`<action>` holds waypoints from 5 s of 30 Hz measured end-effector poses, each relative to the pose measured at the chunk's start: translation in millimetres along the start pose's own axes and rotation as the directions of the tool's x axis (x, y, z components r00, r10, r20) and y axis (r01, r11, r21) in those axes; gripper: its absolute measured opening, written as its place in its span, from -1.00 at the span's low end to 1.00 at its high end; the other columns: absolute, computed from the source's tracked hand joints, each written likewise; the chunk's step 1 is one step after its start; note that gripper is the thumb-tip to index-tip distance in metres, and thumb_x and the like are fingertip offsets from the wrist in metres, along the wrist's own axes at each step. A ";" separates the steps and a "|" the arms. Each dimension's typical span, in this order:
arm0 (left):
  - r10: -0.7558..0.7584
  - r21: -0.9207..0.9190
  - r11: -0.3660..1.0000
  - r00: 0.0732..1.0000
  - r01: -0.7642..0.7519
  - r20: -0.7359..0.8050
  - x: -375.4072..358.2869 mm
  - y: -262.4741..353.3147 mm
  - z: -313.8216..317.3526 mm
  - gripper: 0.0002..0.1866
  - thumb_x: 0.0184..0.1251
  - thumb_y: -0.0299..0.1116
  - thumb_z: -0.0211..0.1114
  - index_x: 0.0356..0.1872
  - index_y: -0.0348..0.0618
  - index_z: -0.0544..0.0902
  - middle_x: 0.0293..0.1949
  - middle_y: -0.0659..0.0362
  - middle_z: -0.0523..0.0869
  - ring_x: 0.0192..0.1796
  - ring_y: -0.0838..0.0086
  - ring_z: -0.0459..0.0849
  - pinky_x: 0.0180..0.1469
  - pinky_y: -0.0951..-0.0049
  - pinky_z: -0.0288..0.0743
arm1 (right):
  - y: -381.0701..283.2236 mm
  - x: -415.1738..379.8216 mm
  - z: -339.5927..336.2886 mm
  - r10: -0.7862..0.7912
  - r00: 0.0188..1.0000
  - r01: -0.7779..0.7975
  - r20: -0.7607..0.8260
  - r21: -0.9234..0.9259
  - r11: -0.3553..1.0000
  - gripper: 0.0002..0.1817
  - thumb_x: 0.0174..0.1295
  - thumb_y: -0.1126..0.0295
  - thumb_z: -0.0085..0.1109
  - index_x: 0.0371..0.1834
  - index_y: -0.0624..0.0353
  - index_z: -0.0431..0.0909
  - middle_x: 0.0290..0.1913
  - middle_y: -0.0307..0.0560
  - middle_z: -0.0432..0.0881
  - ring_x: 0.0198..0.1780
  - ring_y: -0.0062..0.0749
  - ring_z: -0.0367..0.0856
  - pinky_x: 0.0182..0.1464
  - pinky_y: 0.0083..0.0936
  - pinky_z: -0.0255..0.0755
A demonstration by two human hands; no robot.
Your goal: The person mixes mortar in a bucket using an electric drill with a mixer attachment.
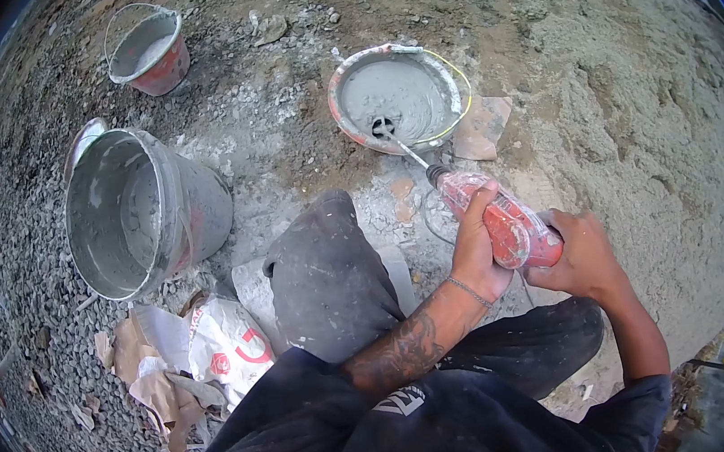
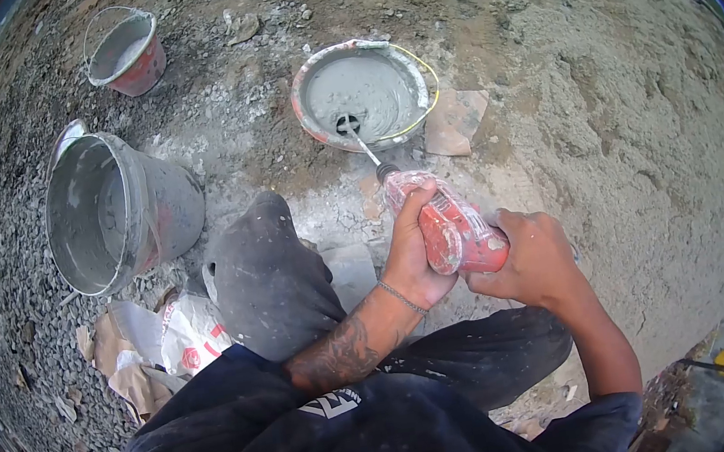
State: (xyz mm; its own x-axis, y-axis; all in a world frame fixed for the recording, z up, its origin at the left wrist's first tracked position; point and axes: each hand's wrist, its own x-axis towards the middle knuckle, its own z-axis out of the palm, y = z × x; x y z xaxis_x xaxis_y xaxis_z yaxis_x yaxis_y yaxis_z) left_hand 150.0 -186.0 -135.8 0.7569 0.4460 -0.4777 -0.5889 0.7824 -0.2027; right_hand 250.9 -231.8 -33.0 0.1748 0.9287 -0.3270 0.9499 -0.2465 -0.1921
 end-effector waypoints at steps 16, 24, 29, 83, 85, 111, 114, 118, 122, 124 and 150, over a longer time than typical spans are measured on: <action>-0.095 0.009 0.995 0.996 0.095 -0.004 2.3 10.5 -8.0 -0.75 0.18 -0.17 0.19 -0.23 -0.03 0.40 -0.36 0.13 0.57 -0.25 0.32 0.61 -0.15 0.23 0.53 | 1.7 -0.8 23.1 -0.015 0.996 0.020 -0.093 0.054 0.998 -0.40 -0.40 0.06 0.41 -0.35 0.33 0.52 -0.57 0.09 0.57 -0.47 0.00 0.59 -0.36 -0.28 0.47; 0.023 0.068 0.997 0.999 -0.020 -0.048 0.8 4.7 -10.0 -0.73 0.15 -0.17 0.20 -0.25 -0.09 0.42 -0.38 0.10 0.58 -0.31 0.34 0.61 -0.17 0.24 0.53 | 8.4 0.5 30.4 -0.081 0.991 0.092 -0.102 0.112 0.989 -0.43 -0.40 0.07 0.40 -0.40 0.32 0.52 -0.58 0.09 0.56 -0.48 0.00 0.58 -0.38 -0.28 0.46; -0.050 0.057 0.997 0.998 0.052 -0.042 4.4 1.8 -13.9 -0.75 0.16 -0.19 0.19 -0.25 -0.08 0.42 -0.38 0.12 0.57 -0.30 0.35 0.61 -0.18 0.25 0.53 | 11.1 -2.2 32.1 -0.069 0.991 0.080 -0.116 0.089 0.993 -0.42 -0.40 0.06 0.40 -0.37 0.31 0.53 -0.56 0.08 0.57 -0.47 -0.01 0.59 -0.37 -0.29 0.46; -0.012 0.245 0.969 0.998 0.028 -0.066 24.7 11.7 -29.4 -0.68 0.09 -0.11 0.19 -0.25 -0.11 0.47 -0.34 0.03 0.59 -0.24 0.20 0.61 -0.14 0.09 0.52 | 11.5 -2.1 49.3 0.045 0.994 -0.039 -0.103 0.065 0.997 -0.40 -0.35 -0.08 0.34 -0.48 0.32 0.52 -0.61 0.15 0.55 -0.50 0.05 0.57 -0.37 -0.21 0.44; -0.002 0.233 0.972 0.998 0.016 -0.061 27.1 10.3 -27.9 -0.68 0.09 -0.11 0.20 -0.26 -0.11 0.48 -0.34 0.05 0.59 -0.23 0.20 0.61 -0.13 0.09 0.52 | 8.4 -3.3 45.9 0.056 0.993 -0.057 -0.108 0.000 0.998 -0.39 -0.38 -0.07 0.36 -0.44 0.31 0.54 -0.58 0.15 0.55 -0.47 0.06 0.56 -0.35 -0.23 0.43; -0.101 0.107 0.988 0.991 0.110 -0.089 9.7 -1.7 -8.7 -0.67 0.12 -0.08 0.17 -0.25 -0.10 0.43 -0.37 0.07 0.58 -0.27 0.27 0.60 -0.16 0.15 0.52 | -1.8 -10.4 14.7 0.097 0.994 -0.096 -0.044 0.028 0.995 -0.46 -0.37 0.00 0.37 -0.49 0.28 0.54 -0.62 0.13 0.55 -0.48 0.04 0.57 -0.36 -0.23 0.45; -0.053 0.079 0.995 0.993 0.061 -0.104 1.8 -4.7 -4.4 -0.67 0.12 -0.08 0.17 -0.26 -0.10 0.43 -0.38 0.08 0.57 -0.27 0.27 0.60 -0.15 0.16 0.51 | 0.1 -8.6 10.5 0.065 0.998 -0.065 0.001 0.044 0.997 -0.47 -0.37 0.00 0.36 -0.50 0.28 0.54 -0.61 0.13 0.54 -0.47 0.03 0.57 -0.35 -0.23 0.44; -0.029 0.079 0.996 0.997 0.034 -0.070 -0.7 0.4 -0.8 -0.68 0.13 -0.08 0.16 -0.26 -0.10 0.43 -0.39 0.10 0.56 -0.27 0.27 0.59 -0.15 0.17 0.51 | -6.3 -7.4 7.0 0.049 0.998 -0.047 -0.047 0.043 0.998 -0.47 -0.38 -0.01 0.36 -0.52 0.28 0.53 -0.61 0.13 0.55 -0.48 0.04 0.56 -0.35 -0.24 0.44; -0.001 0.035 0.999 0.996 0.004 -0.094 -4.1 0.6 1.3 -0.70 0.14 -0.10 0.16 -0.28 -0.09 0.43 -0.40 0.11 0.56 -0.27 0.28 0.59 -0.16 0.18 0.51 | -8.3 -0.9 1.6 0.042 0.999 -0.043 0.018 0.058 0.997 -0.47 -0.39 -0.01 0.36 -0.53 0.27 0.53 -0.62 0.13 0.54 -0.49 0.04 0.56 -0.35 -0.26 0.44; 0.063 0.045 0.997 0.990 -0.058 -0.127 -4.9 4.7 2.9 -0.71 0.14 -0.11 0.15 -0.29 -0.09 0.43 -0.41 0.12 0.56 -0.28 0.28 0.60 -0.17 0.18 0.51 | -8.7 3.0 4.0 0.031 0.998 -0.035 0.057 0.067 0.997 -0.47 -0.39 -0.01 0.37 -0.53 0.27 0.54 -0.62 0.13 0.54 -0.49 0.04 0.56 -0.35 -0.26 0.44; 0.049 0.043 0.998 0.998 -0.050 0.041 17.9 52.9 6.9 -0.69 0.14 -0.13 0.16 -0.22 -0.13 0.45 -0.33 0.05 0.59 -0.22 0.23 0.62 -0.11 0.13 0.51 | -22.7 46.0 5.8 -0.082 0.994 0.076 -0.074 -0.077 0.994 -0.46 -0.40 0.03 0.42 -0.47 0.27 0.53 -0.60 0.09 0.55 -0.51 -0.01 0.56 -0.42 -0.29 0.44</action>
State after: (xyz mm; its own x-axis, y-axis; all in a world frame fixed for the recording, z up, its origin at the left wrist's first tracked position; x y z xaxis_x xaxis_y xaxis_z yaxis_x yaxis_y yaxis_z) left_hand 134.4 -133.6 -149.2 0.7385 0.5010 -0.4512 -0.6136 0.7767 -0.1419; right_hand 235.9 -185.1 -49.0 0.1153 0.9637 -0.2409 0.9776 -0.1531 -0.1445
